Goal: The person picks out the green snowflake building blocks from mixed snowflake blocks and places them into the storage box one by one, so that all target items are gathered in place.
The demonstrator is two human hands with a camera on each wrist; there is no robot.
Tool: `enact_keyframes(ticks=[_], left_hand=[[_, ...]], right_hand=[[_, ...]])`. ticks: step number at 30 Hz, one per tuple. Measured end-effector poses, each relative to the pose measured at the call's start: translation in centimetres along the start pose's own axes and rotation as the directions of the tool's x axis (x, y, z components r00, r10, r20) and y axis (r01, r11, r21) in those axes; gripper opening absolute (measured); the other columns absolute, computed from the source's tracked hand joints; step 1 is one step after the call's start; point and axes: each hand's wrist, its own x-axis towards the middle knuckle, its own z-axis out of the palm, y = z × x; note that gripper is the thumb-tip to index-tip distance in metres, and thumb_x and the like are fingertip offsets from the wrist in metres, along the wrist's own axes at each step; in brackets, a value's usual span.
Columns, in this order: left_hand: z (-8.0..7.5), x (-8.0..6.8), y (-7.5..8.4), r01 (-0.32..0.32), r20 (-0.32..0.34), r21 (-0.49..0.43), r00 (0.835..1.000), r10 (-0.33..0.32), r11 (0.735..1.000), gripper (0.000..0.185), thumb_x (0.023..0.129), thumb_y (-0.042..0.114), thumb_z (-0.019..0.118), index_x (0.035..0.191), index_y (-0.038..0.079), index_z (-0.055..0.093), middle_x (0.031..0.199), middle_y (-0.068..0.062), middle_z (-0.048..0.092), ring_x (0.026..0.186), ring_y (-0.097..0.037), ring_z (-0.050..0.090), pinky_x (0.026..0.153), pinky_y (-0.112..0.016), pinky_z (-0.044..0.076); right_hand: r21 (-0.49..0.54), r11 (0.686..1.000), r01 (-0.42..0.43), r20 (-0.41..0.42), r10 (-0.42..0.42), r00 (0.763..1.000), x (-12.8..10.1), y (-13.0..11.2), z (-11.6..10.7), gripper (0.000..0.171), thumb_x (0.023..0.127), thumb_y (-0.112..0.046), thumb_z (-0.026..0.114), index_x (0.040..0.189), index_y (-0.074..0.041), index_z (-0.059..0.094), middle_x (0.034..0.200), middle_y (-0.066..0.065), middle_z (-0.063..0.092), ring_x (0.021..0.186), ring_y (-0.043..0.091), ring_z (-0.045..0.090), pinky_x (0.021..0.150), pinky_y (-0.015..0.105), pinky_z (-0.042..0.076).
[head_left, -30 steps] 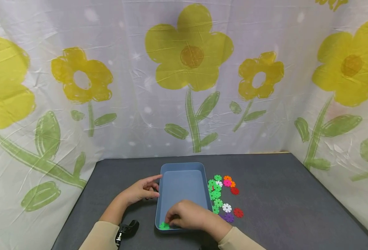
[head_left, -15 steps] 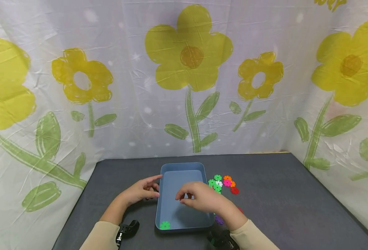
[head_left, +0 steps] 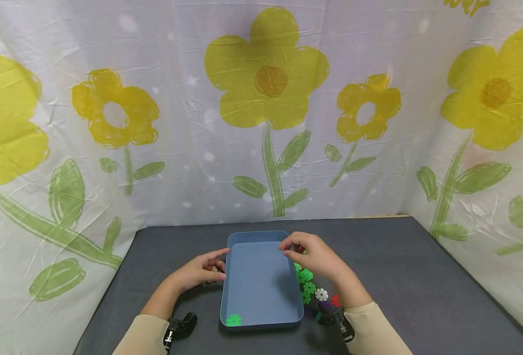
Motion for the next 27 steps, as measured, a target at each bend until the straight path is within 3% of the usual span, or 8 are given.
enact_keyframes(ticks=[10, 18, 23, 27], left_hand=[[0.0, -0.1, 0.1, 0.007, -0.004, 0.012, 1.0, -0.007, 1.0, 0.081, 0.095, 0.011, 0.075, 0.161, 0.002, 0.029, 0.117, -0.024, 0.061, 0.075, -0.017, 0.054, 0.065, -0.032, 0.046], [0.1, -0.1, 0.4, 0.021, -0.004, -0.002, 1.0, -0.021, 1.0, 0.08, 0.096, 0.01, 0.073, 0.161, 0.003, 0.028, 0.118, -0.024, 0.061, 0.077, -0.019, 0.055, 0.065, -0.032, 0.045], [0.1, -0.1, 0.2, 0.022, -0.003, -0.003, 1.0, -0.022, 1.0, 0.079, 0.097, 0.01, 0.073, 0.162, 0.003, 0.028, 0.118, -0.023, 0.06, 0.077, -0.019, 0.056, 0.066, -0.032, 0.045], [0.1, -0.1, 0.1, 0.02, -0.007, 0.007, 1.0, -0.02, 1.0, 0.08, 0.097, 0.011, 0.074, 0.162, 0.003, 0.028, 0.118, -0.022, 0.061, 0.078, -0.018, 0.056, 0.066, -0.032, 0.046]], right_hand=[[0.037, 0.986, -0.16, -0.124, 0.163, 0.979, 0.0, 4.0, -0.4, 0.017, 0.103, -0.011, 0.065, 0.117, -0.012, 0.073, 0.101, 0.004, 0.066, 0.076, 0.02, 0.055, 0.067, 0.034, 0.048], [0.007, 0.956, -0.294, -0.173, 0.29, 0.941, -0.2, 6.5, 0.0, 0.022, 0.101, -0.011, 0.066, 0.122, -0.009, 0.072, 0.105, 0.003, 0.067, 0.083, 0.02, 0.057, 0.071, 0.037, 0.048], [-0.091, 0.944, -0.318, -0.171, 0.3, 0.938, -0.6, 8.3, 0.3, 0.029, 0.1, -0.01, 0.067, 0.128, -0.002, 0.069, 0.12, 0.012, 0.064, 0.104, 0.03, 0.06, 0.084, 0.047, 0.051], [-0.25, 0.912, -0.326, -0.136, 0.3, 0.944, -1.0, 9.4, 0.5, 0.037, 0.101, -0.015, 0.066, 0.135, -0.001, 0.065, 0.133, 0.022, 0.056, 0.125, 0.045, 0.048, 0.097, 0.061, 0.042]])
